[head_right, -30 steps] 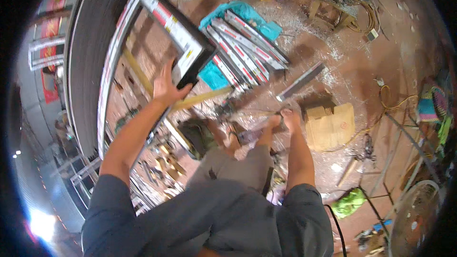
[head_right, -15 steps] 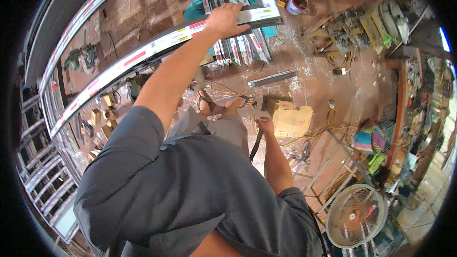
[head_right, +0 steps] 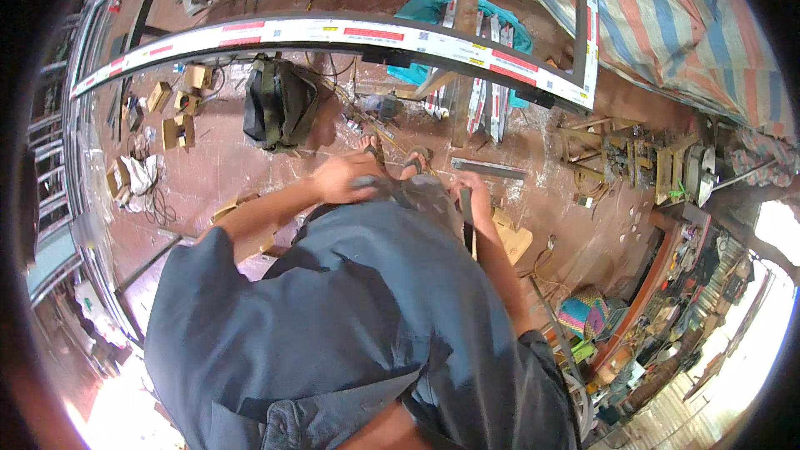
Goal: The person assembles a window frame by inserting a rubber seal into the frame's groove and then fitting a metal bar into the frame. The person handles the frame, seal, and bar by hand in a workshop setting.
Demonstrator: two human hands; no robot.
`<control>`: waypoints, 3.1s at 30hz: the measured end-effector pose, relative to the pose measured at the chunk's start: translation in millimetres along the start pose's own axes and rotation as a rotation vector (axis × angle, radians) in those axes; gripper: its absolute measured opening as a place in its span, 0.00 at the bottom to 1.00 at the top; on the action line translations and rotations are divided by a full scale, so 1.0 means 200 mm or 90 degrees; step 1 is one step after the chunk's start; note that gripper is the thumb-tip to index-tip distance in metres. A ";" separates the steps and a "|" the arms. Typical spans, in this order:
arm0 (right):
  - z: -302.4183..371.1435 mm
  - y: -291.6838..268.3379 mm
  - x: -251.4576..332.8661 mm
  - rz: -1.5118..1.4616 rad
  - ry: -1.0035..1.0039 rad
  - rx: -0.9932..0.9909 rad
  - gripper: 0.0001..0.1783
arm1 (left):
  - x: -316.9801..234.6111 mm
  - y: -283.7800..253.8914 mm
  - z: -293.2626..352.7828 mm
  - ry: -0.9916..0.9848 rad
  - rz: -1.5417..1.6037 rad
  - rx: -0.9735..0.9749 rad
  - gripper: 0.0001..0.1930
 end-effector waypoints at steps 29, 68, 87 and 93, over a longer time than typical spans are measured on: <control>-0.78 0.53 -0.13 0.431 -0.011 0.611 0.34 | 0.22 1.50 1.75 -1.091 0.301 -0.503 0.26; -1.99 2.18 -1.72 0.326 0.480 0.095 0.63 | 1.25 1.44 1.01 -1.180 0.442 -0.222 0.47; -0.61 3.01 0.27 0.735 -0.213 0.671 0.44 | 1.35 1.37 1.68 -1.035 0.517 -0.292 0.47; -0.34 3.57 1.01 0.507 -0.391 0.739 0.41 | 1.14 1.22 2.11 -0.913 0.594 -0.433 0.48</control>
Point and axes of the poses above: each hand's wrist, its own z-axis away from the middle knuckle, its own y-axis out of the palm, x = y × z, the point moved 3 cm from there along -z, towards the middle knuckle, and after that the axes turned 6 degrees about -y, right-handed, at the moved point
